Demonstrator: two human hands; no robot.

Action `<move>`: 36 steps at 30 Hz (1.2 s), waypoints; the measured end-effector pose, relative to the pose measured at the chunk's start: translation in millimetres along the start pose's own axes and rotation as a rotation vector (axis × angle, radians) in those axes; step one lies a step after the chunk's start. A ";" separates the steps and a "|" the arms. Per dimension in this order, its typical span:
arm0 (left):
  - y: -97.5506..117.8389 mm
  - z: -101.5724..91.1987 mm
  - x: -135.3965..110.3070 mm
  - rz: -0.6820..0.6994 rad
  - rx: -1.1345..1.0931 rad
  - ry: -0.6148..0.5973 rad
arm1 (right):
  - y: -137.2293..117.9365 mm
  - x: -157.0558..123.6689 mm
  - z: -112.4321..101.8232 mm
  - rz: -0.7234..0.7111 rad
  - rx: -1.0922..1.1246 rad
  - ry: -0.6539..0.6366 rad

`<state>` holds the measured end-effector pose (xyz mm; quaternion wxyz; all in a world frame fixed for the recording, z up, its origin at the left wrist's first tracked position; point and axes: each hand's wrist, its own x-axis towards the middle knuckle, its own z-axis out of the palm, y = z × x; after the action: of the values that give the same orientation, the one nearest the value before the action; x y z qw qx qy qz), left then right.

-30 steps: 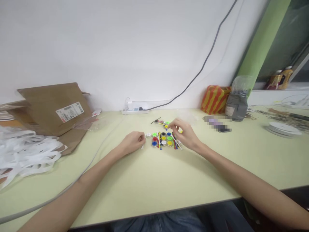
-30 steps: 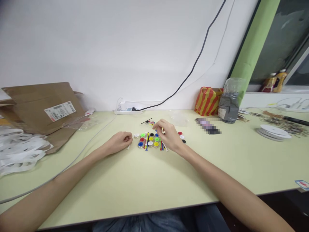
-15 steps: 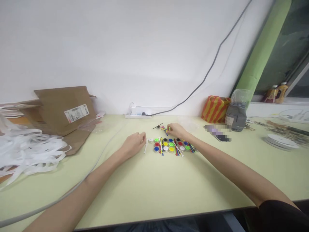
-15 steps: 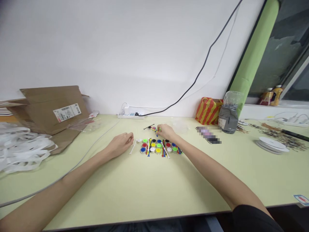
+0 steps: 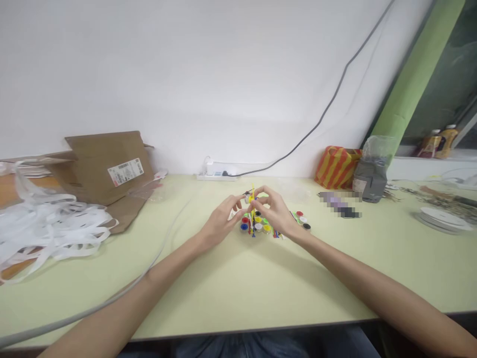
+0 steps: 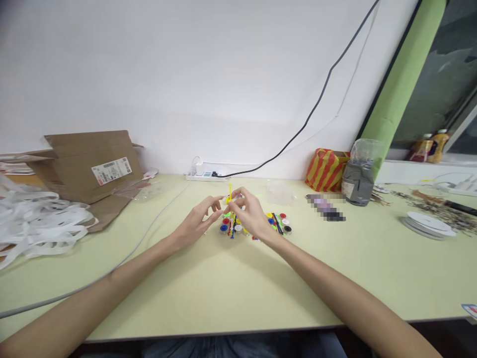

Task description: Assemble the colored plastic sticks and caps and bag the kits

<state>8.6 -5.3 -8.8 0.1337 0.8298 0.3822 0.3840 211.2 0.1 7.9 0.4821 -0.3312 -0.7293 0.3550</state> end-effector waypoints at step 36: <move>-12.0 -10.4 4.3 -0.046 -0.063 0.073 | 11.9 -22.9 -6.7 0.295 0.663 -0.155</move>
<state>-3.6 5.2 -5.6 0.1545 0.8015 0.3938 0.4227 226.4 -11.2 -10.8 0.4504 -0.2306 -0.5533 0.6617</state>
